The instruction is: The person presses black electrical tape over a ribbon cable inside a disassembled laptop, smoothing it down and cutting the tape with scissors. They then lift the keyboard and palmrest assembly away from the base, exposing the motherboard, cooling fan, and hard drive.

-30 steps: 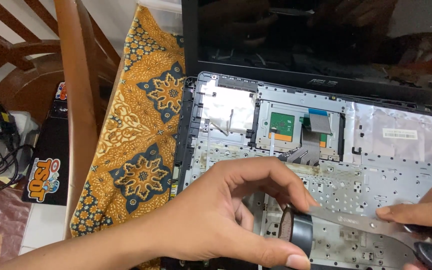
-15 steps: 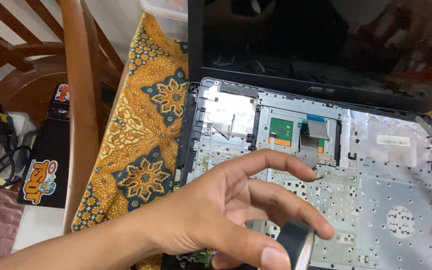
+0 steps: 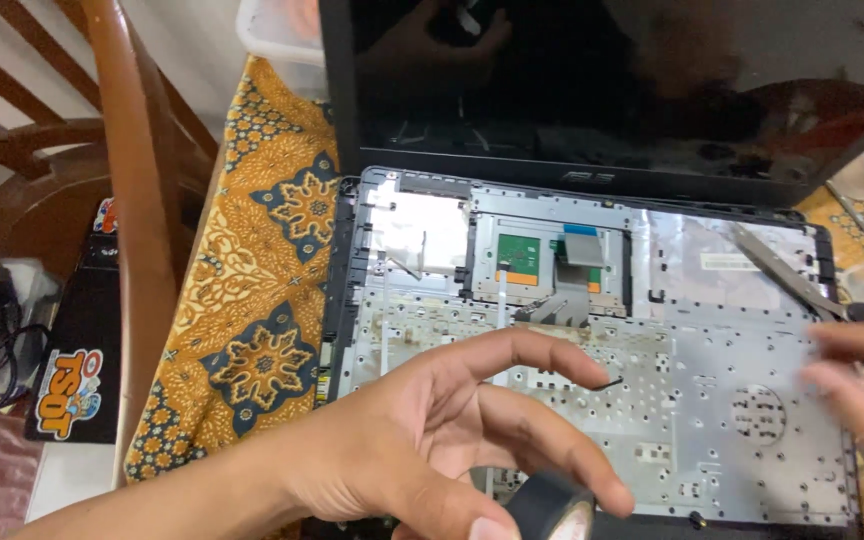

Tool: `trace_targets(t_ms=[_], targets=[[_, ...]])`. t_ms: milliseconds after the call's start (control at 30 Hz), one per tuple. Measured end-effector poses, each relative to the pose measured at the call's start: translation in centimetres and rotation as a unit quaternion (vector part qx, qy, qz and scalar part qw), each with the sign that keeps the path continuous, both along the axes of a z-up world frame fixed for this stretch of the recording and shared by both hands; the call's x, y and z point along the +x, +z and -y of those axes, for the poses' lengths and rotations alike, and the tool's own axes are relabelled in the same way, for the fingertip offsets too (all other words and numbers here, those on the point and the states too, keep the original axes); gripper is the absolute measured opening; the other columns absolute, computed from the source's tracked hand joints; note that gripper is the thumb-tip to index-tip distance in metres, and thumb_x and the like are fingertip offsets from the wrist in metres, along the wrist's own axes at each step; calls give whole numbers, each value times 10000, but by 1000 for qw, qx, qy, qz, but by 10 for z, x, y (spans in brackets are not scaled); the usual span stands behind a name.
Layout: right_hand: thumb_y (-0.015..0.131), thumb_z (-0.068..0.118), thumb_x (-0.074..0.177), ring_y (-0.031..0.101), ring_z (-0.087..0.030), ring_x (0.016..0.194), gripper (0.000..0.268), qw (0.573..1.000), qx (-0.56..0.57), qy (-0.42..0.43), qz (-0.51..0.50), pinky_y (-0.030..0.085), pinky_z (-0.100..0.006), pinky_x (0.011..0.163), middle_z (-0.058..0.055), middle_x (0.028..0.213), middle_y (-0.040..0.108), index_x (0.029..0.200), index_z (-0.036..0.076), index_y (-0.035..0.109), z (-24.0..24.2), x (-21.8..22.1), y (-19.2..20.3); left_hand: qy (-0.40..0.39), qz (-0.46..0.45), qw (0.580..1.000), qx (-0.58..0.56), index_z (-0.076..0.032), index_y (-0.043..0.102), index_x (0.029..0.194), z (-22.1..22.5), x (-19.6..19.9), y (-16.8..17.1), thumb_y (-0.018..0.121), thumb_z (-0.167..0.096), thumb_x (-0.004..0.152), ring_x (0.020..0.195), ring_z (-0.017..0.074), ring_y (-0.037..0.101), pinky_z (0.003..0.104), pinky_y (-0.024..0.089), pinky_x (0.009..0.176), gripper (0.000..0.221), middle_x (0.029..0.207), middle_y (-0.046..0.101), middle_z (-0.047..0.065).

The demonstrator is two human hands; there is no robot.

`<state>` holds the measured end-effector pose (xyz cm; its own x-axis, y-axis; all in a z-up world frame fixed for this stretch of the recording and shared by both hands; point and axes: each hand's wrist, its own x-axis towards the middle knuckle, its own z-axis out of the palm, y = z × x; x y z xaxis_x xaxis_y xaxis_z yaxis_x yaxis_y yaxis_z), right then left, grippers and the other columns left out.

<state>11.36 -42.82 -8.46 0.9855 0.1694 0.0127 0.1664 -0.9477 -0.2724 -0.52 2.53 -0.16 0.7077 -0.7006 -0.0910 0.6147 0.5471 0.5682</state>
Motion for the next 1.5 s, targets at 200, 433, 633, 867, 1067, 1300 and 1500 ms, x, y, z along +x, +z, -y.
trace_targets(t_ms=[200, 433, 633, 867, 1067, 1300, 1500], targets=[[774, 134, 736, 766, -129, 624, 247, 948, 267, 169, -40, 579, -236, 491, -34, 744, 871, 970, 76, 828, -192, -72, 123, -8, 6, 999, -36, -30, 398, 1549, 8, -4, -4, 822, -283, 853, 1229, 318, 627, 490, 418, 1245, 853, 1266, 651, 228], [867, -3, 631, 906, -212, 666, 264, 934, 328, -7, -144, 775, -313, 646, -139, 785, 984, 887, 8, 931, -196, -73, 117, -19, -6, 999, -37, -49, 406, 1556, 5, -4, -1, 821, -272, 827, 1215, 334, 617, 492, 438, 1216, 867, 1280, 639, 240], [892, -69, 657, 806, -250, 586, 138, 917, 355, -33, -179, 652, -368, 513, -183, 660, 914, 783, -62, 948, -193, -73, 111, -41, -31, 999, -2, -68, 404, 1593, 5, -3, 0, 779, -188, 799, 1258, 364, 586, 386, 580, 931, 886, 1323, 613, 299], [752, -30, 792, 733, -202, 722, 78, 915, 389, 55, -86, 590, -275, 709, -154, 789, 785, 859, -68, 756, -157, -58, 96, 62, 239, 903, 353, -170, 479, 1402, 30, 2, 15, 761, -267, 738, 778, 128, 543, 267, 413, 604, 728, 1223, 724, 115], [660, 74, 981, 646, -230, 799, 124, 962, 270, -22, -42, 456, -321, 732, -192, 843, 733, 1033, -38, 674, -140, -20, 94, 36, 532, 639, 555, 25, 384, 1424, 84, 12, 8, 510, -52, 910, 1080, 578, 475, 717, 473, 404, 535, 984, 664, 307], [653, 74, 1012, 696, -257, 879, 147, 970, 237, -30, -51, 508, -358, 778, -199, 891, 737, 1081, -49, 694, -173, -11, 105, 208, 421, 657, 590, -87, 626, 1140, 39, 11, -10, 667, -338, 856, 982, 396, 579, 556, 452, 748, 381, 1025, 673, 200], [692, -28, 924, 707, -215, 843, 124, 928, 360, 44, -83, 544, -294, 704, -162, 922, 727, 1036, -80, 700, -219, -17, 104, 299, 405, 461, 731, -128, 706, 1084, -50, 29, -31, 842, -486, 808, 1066, 307, 485, 450, 401, 882, 472, 1127, 623, 55]])
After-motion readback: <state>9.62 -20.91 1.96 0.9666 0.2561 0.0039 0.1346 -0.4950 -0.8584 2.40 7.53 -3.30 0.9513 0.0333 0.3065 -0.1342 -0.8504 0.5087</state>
